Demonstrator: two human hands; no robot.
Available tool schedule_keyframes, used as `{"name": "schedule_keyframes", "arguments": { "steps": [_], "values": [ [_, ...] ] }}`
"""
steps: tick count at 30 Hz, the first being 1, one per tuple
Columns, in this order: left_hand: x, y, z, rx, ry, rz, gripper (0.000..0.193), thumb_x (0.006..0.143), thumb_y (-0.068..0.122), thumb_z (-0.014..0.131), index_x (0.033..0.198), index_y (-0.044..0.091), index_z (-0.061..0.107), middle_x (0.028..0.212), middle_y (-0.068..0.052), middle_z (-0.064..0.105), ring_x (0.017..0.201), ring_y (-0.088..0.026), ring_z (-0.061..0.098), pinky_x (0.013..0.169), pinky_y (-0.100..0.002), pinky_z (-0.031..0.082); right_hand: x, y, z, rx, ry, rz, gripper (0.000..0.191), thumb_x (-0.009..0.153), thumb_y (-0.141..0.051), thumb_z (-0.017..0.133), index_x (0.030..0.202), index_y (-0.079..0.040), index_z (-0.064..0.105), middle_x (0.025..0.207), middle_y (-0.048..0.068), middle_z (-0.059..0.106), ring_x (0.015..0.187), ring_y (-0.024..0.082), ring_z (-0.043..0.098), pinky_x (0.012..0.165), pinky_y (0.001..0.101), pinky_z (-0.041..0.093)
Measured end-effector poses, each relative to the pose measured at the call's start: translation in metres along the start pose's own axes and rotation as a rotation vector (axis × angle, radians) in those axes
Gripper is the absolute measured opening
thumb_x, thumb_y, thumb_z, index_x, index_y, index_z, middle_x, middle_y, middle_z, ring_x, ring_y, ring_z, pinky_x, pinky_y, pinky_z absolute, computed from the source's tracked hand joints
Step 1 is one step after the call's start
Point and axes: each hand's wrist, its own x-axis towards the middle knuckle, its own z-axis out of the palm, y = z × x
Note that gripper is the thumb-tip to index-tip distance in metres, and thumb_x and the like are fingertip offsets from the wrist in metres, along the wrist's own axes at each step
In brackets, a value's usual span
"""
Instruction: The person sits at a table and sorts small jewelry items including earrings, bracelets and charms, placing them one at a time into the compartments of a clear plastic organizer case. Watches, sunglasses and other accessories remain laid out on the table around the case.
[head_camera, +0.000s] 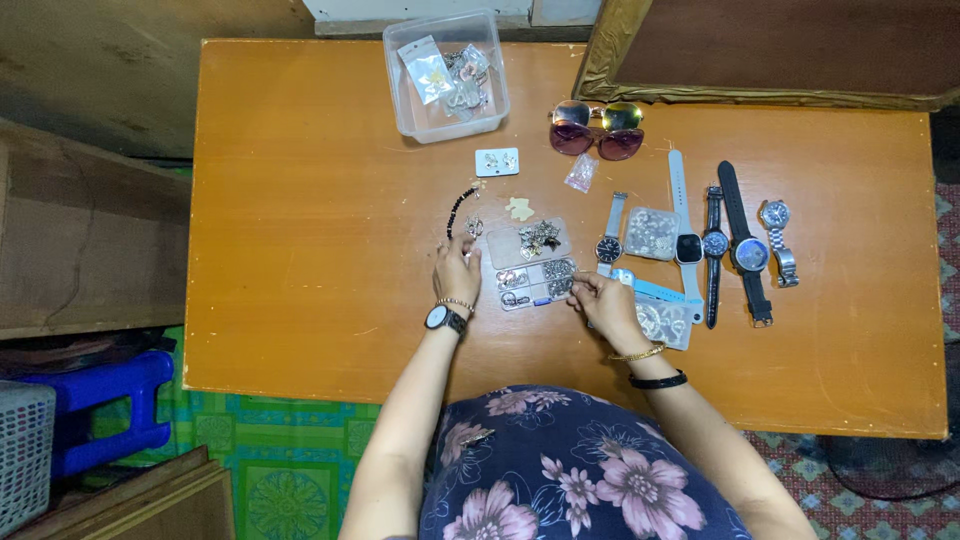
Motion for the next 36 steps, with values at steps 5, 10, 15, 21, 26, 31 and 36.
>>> {"name": "schedule_keyframes", "arguments": {
  "steps": [5,10,15,21,26,31,36],
  "values": [
    [0.023,0.011,-0.003,0.11,-0.011,-0.02,0.038,0.085,0.025,0.078,0.117,0.01,0.065,0.116,-0.018,0.064,0.104,-0.039,0.064,0.085,-0.049,0.052,-0.005,0.005,-0.004,-0.212,0.086,-0.203,0.02,0.093,-0.012,0.069,0.11,-0.004,0.077,0.088,0.015,0.077,0.075,0.024,0.075,0.071,0.0346,0.058],
    [0.027,0.019,-0.002,0.157,-0.011,0.011,0.032,0.086,0.024,0.077,0.112,0.009,0.065,0.112,-0.017,0.065,0.103,-0.038,0.064,0.086,-0.049,0.053,-0.007,0.013,-0.008,-0.237,0.128,-0.318,0.018,0.09,-0.012,0.072,0.106,-0.006,0.078,0.095,0.015,0.075,0.079,0.031,0.072,0.072,0.0384,0.056],
    [0.01,0.025,0.014,0.123,-0.082,0.218,0.018,0.092,0.022,0.073,0.107,0.013,0.069,0.106,-0.013,0.068,0.098,-0.034,0.067,0.085,-0.046,0.053,-0.001,0.015,-0.011,-0.253,0.124,-0.246,0.019,0.09,-0.013,0.072,0.106,-0.007,0.078,0.09,0.018,0.074,0.077,0.031,0.071,0.072,0.0385,0.055],
    [0.0,0.04,0.036,0.15,-0.234,0.29,0.036,0.082,0.025,0.078,0.115,0.013,0.071,0.101,-0.013,0.069,0.096,-0.033,0.067,0.085,-0.047,0.052,0.005,0.007,-0.007,-0.225,0.102,-0.328,0.017,0.09,-0.012,0.07,0.105,-0.006,0.078,0.091,0.016,0.074,0.076,0.031,0.071,0.07,0.0382,0.055],
    [0.003,0.049,0.037,0.175,-0.18,0.279,0.021,0.085,0.023,0.077,0.103,0.015,0.076,0.1,-0.011,0.07,0.096,-0.031,0.069,0.085,-0.045,0.054,0.009,0.0,-0.007,-0.241,0.098,-0.33,0.016,0.091,-0.012,0.071,0.104,-0.007,0.078,0.092,0.014,0.075,0.075,0.031,0.073,0.07,0.0376,0.056],
    [0.004,0.044,0.031,0.011,-0.208,0.086,0.012,0.088,0.023,0.077,0.098,0.016,0.081,0.095,-0.01,0.073,0.085,-0.029,0.07,0.076,-0.041,0.056,0.011,-0.002,-0.009,-0.192,0.118,-0.334,0.015,0.091,-0.013,0.071,0.103,-0.007,0.078,0.091,0.014,0.075,0.074,0.028,0.072,0.069,0.0352,0.056],
    [0.008,0.032,0.033,-0.57,-0.39,-0.399,0.02,0.094,0.019,0.072,0.11,0.008,0.079,0.096,-0.011,0.078,0.081,-0.016,0.071,0.07,-0.027,0.056,0.014,0.001,-0.008,-0.142,0.102,-0.2,0.017,0.091,-0.014,0.073,0.106,-0.008,0.078,0.086,0.012,0.077,0.068,0.018,0.071,0.066,0.032,0.056]
  ]
}}
